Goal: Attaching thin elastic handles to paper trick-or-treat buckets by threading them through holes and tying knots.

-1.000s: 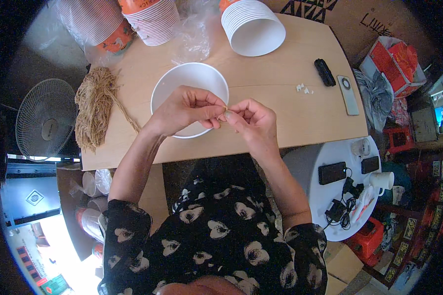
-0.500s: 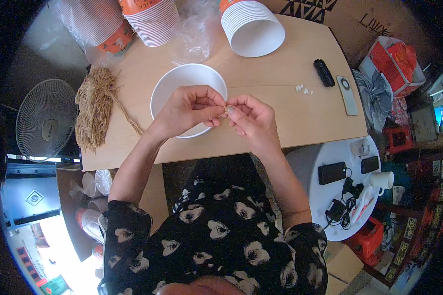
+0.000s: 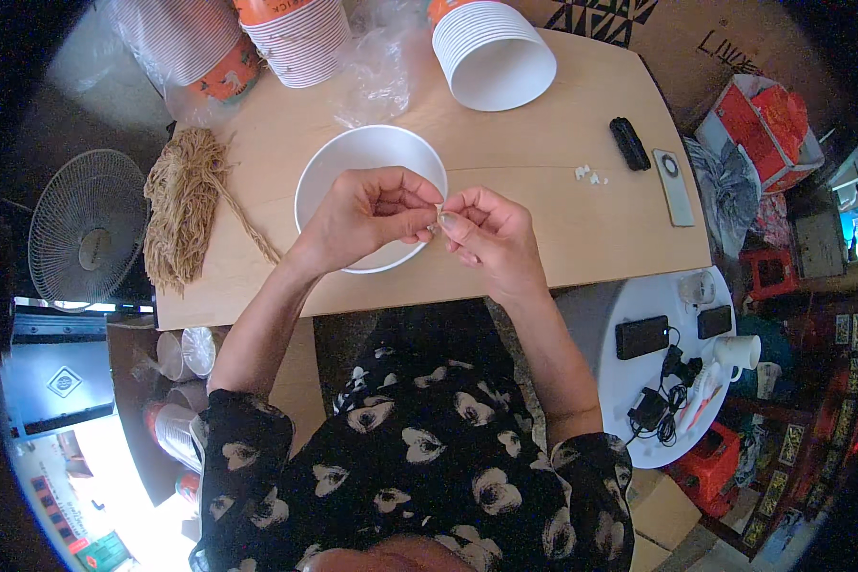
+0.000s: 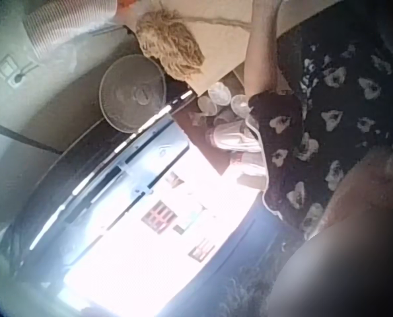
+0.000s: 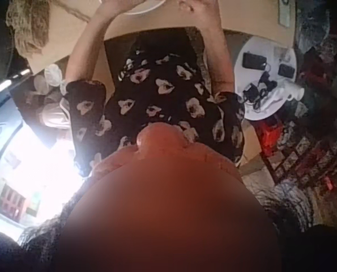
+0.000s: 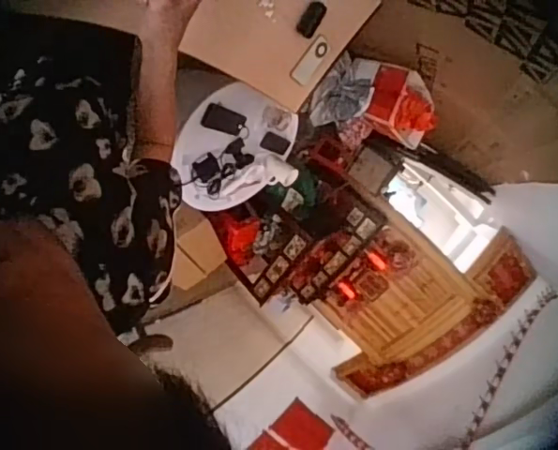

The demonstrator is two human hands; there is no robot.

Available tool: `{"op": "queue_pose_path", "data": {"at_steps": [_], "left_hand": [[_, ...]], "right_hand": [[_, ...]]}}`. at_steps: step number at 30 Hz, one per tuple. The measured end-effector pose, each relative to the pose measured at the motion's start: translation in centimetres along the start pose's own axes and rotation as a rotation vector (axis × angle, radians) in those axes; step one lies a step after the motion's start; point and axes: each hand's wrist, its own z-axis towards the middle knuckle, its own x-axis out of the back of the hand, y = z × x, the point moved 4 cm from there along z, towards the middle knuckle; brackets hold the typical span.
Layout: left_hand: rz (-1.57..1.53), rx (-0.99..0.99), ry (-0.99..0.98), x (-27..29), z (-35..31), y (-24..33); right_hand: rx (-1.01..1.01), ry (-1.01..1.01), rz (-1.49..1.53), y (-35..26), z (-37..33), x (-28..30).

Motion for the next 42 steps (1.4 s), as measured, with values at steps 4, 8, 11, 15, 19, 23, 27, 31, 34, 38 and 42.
{"op": "queue_pose_path", "data": {"at_steps": [4, 8, 11, 15, 19, 23, 27, 31, 34, 38, 42], "left_hand": [[0.042, 0.038, -0.036, 0.1, -0.1, -0.1], [0.054, 0.036, -0.021, 0.0, 0.0, -0.1], [0.011, 0.034, -0.018, -0.1, 0.0, 0.0], [-0.035, 0.061, -0.044, -0.1, 0.0, -0.2], [-0.054, 0.067, -0.03, 0.0, -0.1, -0.3], [-0.037, 0.052, -0.033, -0.1, 0.0, -0.3], [-0.036, 0.049, -0.038, -0.2, 0.0, -0.1], [-0.026, 0.045, -0.053, -0.2, 0.1, 0.0], [-0.008, 0.029, -0.048, -0.2, 0.0, 0.1], [-0.059, 0.052, -0.093, -0.2, 0.0, -0.2], [-0.127, 0.101, -0.147, -0.3, 0.0, -0.3]], "right_hand": [[0.002, 0.014, -0.001, 0.2, 0.0, 0.0], [0.041, 0.024, -0.021, 0.1, -0.1, -0.1], [0.035, 0.035, 0.003, 0.2, -0.2, -0.2], [0.034, 0.054, 0.073, 0.3, -0.3, -0.3], [0.027, 0.061, 0.098, 0.1, -0.5, -0.6], [-0.002, 0.05, 0.134, -0.1, -0.6, -0.6], [0.013, 0.058, 0.055, -0.7, -0.4, -0.7], [0.115, 0.121, -0.148, -0.9, -0.2, -0.6], [0.111, 0.125, -0.211, -0.8, -0.2, -0.1], [0.083, 0.111, -0.002, -0.5, -0.2, -0.2], [0.076, 0.158, 0.099, -0.5, -0.2, -0.1]]}}
